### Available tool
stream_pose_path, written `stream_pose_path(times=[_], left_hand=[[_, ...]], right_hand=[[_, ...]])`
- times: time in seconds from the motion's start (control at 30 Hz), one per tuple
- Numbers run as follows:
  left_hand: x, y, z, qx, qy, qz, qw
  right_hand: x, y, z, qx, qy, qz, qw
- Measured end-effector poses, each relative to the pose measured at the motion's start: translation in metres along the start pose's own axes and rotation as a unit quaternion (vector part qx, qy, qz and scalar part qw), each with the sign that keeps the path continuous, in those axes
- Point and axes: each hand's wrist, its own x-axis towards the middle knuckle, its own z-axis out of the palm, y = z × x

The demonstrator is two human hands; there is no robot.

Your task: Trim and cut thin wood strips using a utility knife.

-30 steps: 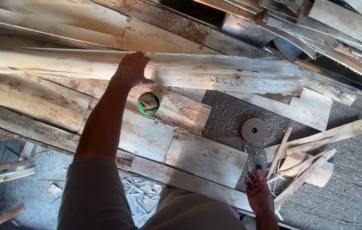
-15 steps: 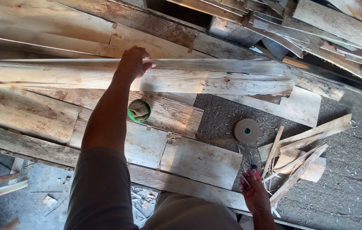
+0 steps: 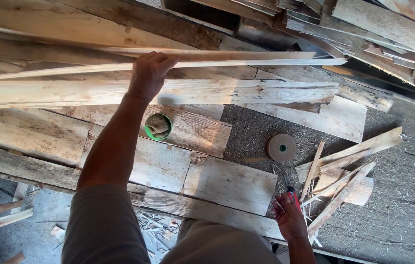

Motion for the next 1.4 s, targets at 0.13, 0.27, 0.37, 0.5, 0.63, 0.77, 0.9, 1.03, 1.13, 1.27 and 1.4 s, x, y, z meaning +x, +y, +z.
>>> stream_pose_path(times=[0.13,0.27,0.37,0.5,0.63,0.77,0.9,1.03,1.13,1.27,1.4], left_hand=[[0.008,0.012,-0.004,0.000,-0.025,0.009,1.000],[0.021,0.024,0.000,0.006,0.014,0.048,0.999],[0.033,0.036,0.004,-0.003,0.028,0.063,0.998],[0.062,0.068,-0.009,0.001,0.060,0.093,0.994],[0.081,0.093,0.009,0.014,0.056,0.102,0.993],[0.095,0.144,0.015,0.037,0.055,0.156,0.986],[0.093,0.229,0.009,-0.013,-0.018,0.172,0.985],[0.089,0.323,0.022,-0.030,-0.056,0.179,0.982],[0.083,0.397,0.019,-0.048,-0.055,0.167,0.983],[0.064,0.494,0.039,-0.108,-0.190,0.136,0.966],[0.032,0.566,0.073,-0.181,-0.180,0.089,0.963]], right_hand=[[0.004,0.001,-0.003,-0.007,-0.009,-0.009,1.000],[0.003,-0.002,0.000,-0.006,-0.016,-0.011,1.000],[0.001,-0.004,0.002,-0.006,-0.017,-0.011,1.000],[-0.005,-0.007,0.004,-0.009,-0.029,-0.024,0.999],[-0.013,-0.011,0.007,-0.020,-0.036,-0.049,0.998],[-0.026,-0.026,0.027,-0.080,-0.053,-0.166,0.981],[-0.060,-0.057,0.060,-0.166,-0.069,-0.313,0.933],[-0.086,-0.090,0.084,-0.136,-0.099,-0.309,0.936],[-0.093,-0.103,0.084,-0.068,-0.174,-0.271,0.944],[-0.088,-0.099,0.047,0.040,-0.298,-0.231,0.925],[-0.093,-0.092,0.006,0.118,-0.349,-0.182,0.912]])
